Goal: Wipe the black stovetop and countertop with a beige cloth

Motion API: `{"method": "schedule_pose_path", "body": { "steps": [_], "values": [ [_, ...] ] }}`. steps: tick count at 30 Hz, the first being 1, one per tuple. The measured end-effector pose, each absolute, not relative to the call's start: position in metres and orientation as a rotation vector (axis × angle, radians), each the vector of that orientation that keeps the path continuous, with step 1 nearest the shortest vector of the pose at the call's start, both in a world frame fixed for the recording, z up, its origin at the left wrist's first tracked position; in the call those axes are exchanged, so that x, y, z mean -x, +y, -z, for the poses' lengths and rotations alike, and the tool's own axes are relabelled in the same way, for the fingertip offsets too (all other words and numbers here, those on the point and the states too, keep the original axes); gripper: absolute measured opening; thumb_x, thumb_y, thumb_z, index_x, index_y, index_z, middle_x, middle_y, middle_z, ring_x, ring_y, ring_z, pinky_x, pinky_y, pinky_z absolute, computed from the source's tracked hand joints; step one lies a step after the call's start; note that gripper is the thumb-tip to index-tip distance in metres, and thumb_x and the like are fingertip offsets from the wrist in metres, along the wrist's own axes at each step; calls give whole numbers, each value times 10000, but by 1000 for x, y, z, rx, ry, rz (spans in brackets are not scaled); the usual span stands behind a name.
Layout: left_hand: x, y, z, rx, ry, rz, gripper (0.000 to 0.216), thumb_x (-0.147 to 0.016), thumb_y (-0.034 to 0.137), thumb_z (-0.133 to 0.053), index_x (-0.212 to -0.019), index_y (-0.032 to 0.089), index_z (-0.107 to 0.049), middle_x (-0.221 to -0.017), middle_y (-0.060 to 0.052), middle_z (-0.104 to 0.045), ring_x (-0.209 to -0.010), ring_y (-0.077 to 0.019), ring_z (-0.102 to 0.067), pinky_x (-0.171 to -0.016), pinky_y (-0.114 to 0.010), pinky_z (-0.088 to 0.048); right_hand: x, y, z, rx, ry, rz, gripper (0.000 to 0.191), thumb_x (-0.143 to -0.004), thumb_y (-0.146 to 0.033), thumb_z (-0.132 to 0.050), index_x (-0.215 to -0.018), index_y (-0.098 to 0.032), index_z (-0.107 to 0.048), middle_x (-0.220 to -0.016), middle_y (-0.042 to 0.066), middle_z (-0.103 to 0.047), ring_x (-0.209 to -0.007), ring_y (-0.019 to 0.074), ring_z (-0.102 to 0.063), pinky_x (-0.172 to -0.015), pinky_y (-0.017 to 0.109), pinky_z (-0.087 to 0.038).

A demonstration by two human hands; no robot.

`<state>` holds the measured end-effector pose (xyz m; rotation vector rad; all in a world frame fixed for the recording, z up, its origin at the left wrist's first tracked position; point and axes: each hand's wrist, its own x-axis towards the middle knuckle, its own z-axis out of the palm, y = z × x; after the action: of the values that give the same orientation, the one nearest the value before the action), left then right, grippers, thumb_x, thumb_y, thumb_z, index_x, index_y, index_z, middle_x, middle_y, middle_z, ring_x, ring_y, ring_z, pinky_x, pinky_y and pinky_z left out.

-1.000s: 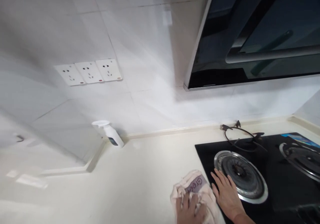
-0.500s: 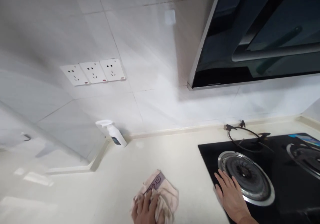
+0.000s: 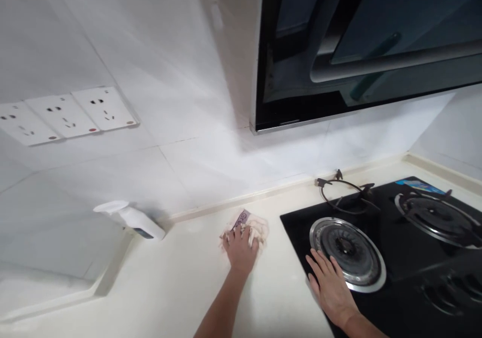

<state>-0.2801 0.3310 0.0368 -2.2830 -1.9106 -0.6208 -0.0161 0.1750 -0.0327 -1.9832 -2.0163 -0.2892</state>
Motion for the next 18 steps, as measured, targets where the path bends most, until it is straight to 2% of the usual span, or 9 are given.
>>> {"method": "schedule_pose_path", "body": {
  "steps": [4, 7, 11, 16, 18],
  "values": [
    [247, 357, -33, 2275, -1925, 599, 434, -913, 397, -589, -1312, 263, -694, -1428, -132, -610, -1256, -398, -496, -1131, -700, -228, 17, 176, 32, 1974, -2012, 287, 480, -998, -391, -459, -1401, -214, -649, -1569, 96, -533, -1453, 289, -456, -1246, 523, -193],
    [220, 348, -30, 2331, -1884, 600, 444, -915, 430, -601, -1324, 281, -688, -1451, -131, -597, -1270, -399, -490, -1129, -692, -235, 17, 176, 33, 1973, -2010, 297, 480, -996, -381, -460, -1404, -210, -647, -1565, 96, -536, -1449, 288, -461, -1249, 526, -189],
    [202, 301, -19, 2525, -1708, 637, 448, -908, 518, -617, -1319, 357, -687, -1452, -73, -615, -1276, -368, -498, -1122, -621, -287, 17, 176, 33, 1976, -2002, 272, 487, -1004, -387, -442, -1418, -220, -635, -1568, 85, -535, -1454, 283, -457, -1255, 517, -197],
    [211, 217, 15, 2628, -1392, 796, 548, -851, 639, -634, -1352, 417, -652, -1487, -46, -605, -1304, -389, -505, -1111, -637, -285, 14, 176, 34, 1960, -2009, 272, 481, -986, -337, -443, -1414, -230, -634, -1565, 83, -539, -1459, 271, -452, -1254, 515, -200],
    [216, 188, 33, 2571, -1281, 857, 578, -797, 653, -674, -1324, 417, -670, -1441, -52, -647, -1267, -397, -543, -1086, -641, -304, 13, 176, 36, 1954, -2018, 277, 486, -974, -309, -445, -1419, -240, -629, -1563, 78, -542, -1457, 265, -453, -1252, 516, -200]
  ]
}}
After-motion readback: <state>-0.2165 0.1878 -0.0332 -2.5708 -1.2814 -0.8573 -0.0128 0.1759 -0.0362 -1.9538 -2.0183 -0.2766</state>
